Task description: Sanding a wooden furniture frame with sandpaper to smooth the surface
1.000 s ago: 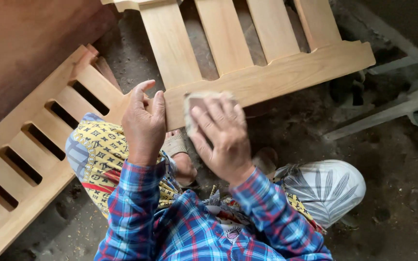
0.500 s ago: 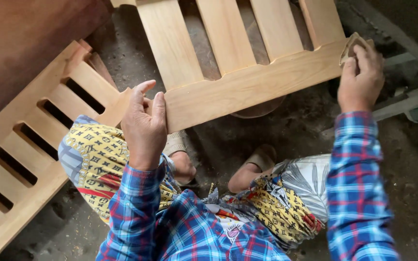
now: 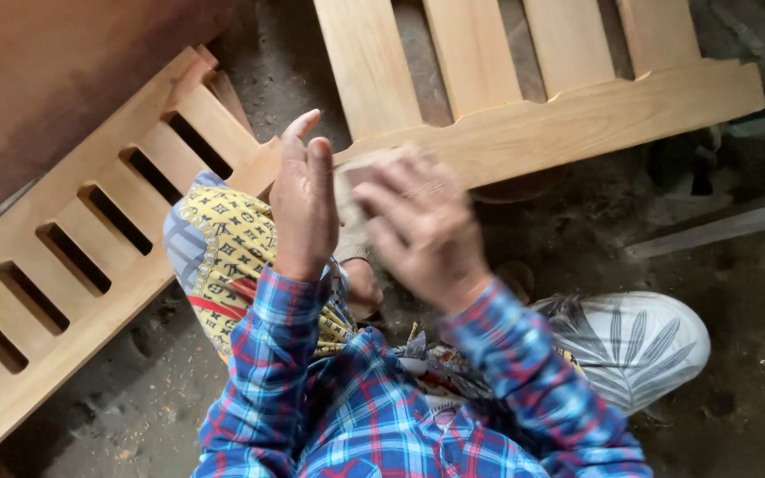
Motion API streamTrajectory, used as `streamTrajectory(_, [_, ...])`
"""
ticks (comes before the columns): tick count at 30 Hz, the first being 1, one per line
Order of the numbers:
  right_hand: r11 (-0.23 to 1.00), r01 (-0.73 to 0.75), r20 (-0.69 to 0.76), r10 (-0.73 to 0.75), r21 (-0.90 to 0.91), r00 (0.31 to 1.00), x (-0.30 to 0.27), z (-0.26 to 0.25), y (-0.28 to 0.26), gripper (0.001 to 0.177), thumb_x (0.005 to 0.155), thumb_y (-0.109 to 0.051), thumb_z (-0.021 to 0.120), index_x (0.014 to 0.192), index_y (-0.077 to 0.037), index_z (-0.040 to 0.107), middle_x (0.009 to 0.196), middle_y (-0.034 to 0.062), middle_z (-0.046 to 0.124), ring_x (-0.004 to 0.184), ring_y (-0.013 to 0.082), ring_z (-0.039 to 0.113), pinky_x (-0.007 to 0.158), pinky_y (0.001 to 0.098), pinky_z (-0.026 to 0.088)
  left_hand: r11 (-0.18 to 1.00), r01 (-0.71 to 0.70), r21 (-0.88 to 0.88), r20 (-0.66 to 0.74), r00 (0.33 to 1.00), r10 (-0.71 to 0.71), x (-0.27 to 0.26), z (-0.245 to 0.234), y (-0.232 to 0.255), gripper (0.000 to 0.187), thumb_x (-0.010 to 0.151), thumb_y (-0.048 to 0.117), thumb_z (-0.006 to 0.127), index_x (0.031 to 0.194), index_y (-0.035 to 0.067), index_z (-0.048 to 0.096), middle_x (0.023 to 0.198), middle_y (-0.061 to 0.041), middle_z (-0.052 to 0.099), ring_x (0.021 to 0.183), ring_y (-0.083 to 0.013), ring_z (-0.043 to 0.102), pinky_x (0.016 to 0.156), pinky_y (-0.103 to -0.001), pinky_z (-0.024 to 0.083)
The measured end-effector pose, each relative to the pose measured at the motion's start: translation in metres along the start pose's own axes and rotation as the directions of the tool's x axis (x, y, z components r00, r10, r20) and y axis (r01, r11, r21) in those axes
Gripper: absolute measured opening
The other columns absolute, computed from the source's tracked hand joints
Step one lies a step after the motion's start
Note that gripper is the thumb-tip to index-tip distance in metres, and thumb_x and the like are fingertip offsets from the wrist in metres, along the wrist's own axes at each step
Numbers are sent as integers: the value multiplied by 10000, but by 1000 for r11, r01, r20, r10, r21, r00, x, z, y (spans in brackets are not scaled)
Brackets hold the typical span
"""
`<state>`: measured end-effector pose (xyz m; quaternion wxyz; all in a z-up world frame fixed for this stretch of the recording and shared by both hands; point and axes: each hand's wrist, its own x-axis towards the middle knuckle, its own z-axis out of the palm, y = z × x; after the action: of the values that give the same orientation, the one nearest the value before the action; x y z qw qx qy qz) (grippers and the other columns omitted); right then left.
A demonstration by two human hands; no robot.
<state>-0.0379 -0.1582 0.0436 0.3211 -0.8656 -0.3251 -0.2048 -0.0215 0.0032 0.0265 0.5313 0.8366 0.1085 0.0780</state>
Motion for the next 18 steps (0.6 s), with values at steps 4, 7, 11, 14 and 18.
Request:
streamTrajectory(4, [997, -64, -77, 66, 35, 995, 1, -62, 71, 177, 929, 12, 544, 1001, 16, 705, 1169, 197, 689, 1046, 370, 632, 944, 487, 479, 995, 104, -3, -19, 994, -104, -3, 4, -6, 804, 909, 736, 271, 1441, 179, 504, 755, 49, 471, 727, -130, 557, 771, -348, 436])
streamTrajectory(7, [941, -107, -213, 38, -321, 976, -54, -96, 180, 108, 1046, 73, 637, 1090, 60, 735, 1226, 229, 725, 1097, 375, 662, 940, 479, 513, 999, 13, 41, -55, 998, -11, -1, 3, -11, 586, 978, 577, 470, 1403, 177, 514, 753, 47, 552, 702, -122, 576, 733, -334, 458])
streamTrajectory(11, [806, -283, -278, 153, -520, 948, -104, -110, 260, 264, 980, 14, 682, 1204, 96, 795, 1278, 297, 710, 1114, 464, 638, 991, 542, 459, 994, 67, 88, -71, 996, -61, -1, 8, -13, 459, 979, 453, 531, 1390, 248, 529, 805, 48, 588, 737, -155, 627, 747, -370, 475])
streamTrajectory(14, [795, -292, -314, 136, -531, 940, -65, -82, 177, 224, 1013, -22, 656, 1190, 40, 779, 1215, 226, 713, 990, 410, 613, 857, 520, 473, 992, 51, 116, -85, 996, -41, 0, 13, -16, 445, 970, 407, 562, 1387, 253, 535, 805, 44, 580, 756, -165, 632, 766, -380, 481])
streamTrajectory(18, [902, -220, -218, 146, -371, 965, -23, -26, 58, 272, 936, -139, 693, 1198, -127, 765, 1254, 146, 696, 1199, 424, 600, 949, 552, 450, 988, -86, 127, 27, 996, 83, -2, 5, -14, 321, 1026, 347, 569, 1318, 221, 612, 1193, -150, 710, 1085, -459, 657, 952, -573, 501])
